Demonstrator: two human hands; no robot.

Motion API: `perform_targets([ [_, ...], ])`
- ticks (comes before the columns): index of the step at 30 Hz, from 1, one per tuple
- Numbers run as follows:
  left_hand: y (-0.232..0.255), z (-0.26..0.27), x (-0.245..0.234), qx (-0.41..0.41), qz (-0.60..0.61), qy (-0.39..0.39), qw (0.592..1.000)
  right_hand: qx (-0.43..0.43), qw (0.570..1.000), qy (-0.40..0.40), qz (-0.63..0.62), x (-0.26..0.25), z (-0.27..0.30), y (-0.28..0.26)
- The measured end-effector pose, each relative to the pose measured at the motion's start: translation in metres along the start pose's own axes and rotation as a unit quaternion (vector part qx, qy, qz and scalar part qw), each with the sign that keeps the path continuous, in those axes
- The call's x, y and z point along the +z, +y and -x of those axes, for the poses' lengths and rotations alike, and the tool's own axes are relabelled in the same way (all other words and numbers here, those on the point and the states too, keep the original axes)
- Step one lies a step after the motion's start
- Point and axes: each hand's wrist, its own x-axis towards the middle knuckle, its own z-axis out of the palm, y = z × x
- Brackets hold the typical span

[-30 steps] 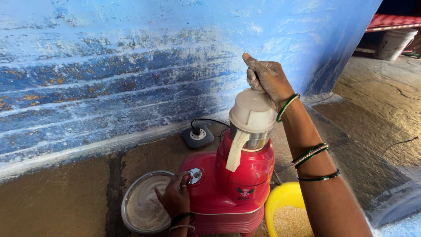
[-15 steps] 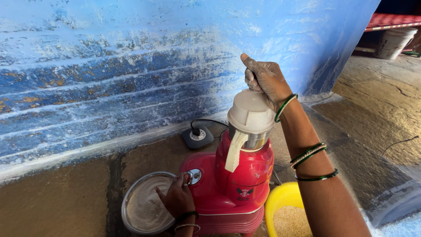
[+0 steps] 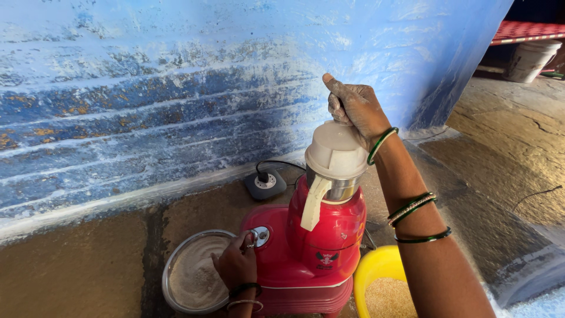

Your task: The person operates a red electric blender to grind grains. They repeatedly add grains from a yellow bowl into the blender jar, secure the lid, run the blender, then remove the lid and scrape the ground powder into a metal bowl. The process is repeated multiple times.

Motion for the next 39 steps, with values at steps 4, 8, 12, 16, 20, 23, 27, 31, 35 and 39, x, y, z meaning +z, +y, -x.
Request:
perform_targets([
  [4,0.002,-0.005,-0.009,0.02,-0.01,-0.008,1.0,-0.001,1.0,-0.009,-0.009,0.001,-0.002,0.0],
  [8,0.016,-0.007,-0.016,0.003,-0.063,-0.066,0.996,0.002,1.0,-0.002,0.001,-0.003,-0.003,0.001],
  [12,0.052,0.0,-0.03,0.143,0.127,-0.017,0.981,0.002,1.0,-0.009,-0.026,-0.002,-0.006,0.005],
  [16,0.121,0.02,-0.047,0.211,0.41,0.017,0.887,-0.022,0.995,-0.015,-0.101,-0.01,-0.009,0.01],
  [20,0.178,0.032,-0.062,0.208,0.387,-0.116,0.891,-0.035,0.962,-0.025,-0.269,-0.019,-0.013,0.018],
  [23,0.198,0.035,-0.063,0.142,0.349,-0.203,0.904,-0.035,0.95,0.006,-0.31,-0.022,-0.019,0.023],
  [27,0.21,0.044,-0.054,0.133,0.458,-0.197,0.856,-0.035,0.943,0.013,-0.331,-0.026,-0.03,0.028],
  [31,0.22,0.066,-0.06,0.124,0.522,-0.205,0.818,-0.066,0.924,-0.034,-0.375,-0.038,-0.031,0.017],
  [35,0.216,0.083,-0.095,0.189,0.527,-0.23,0.796,-0.103,0.911,-0.118,-0.383,-0.051,-0.005,-0.03],
  [39,0.165,0.104,-0.124,0.118,0.546,-0.438,0.704,-0.1,0.943,-0.07,-0.31,-0.061,0.079,-0.049],
])
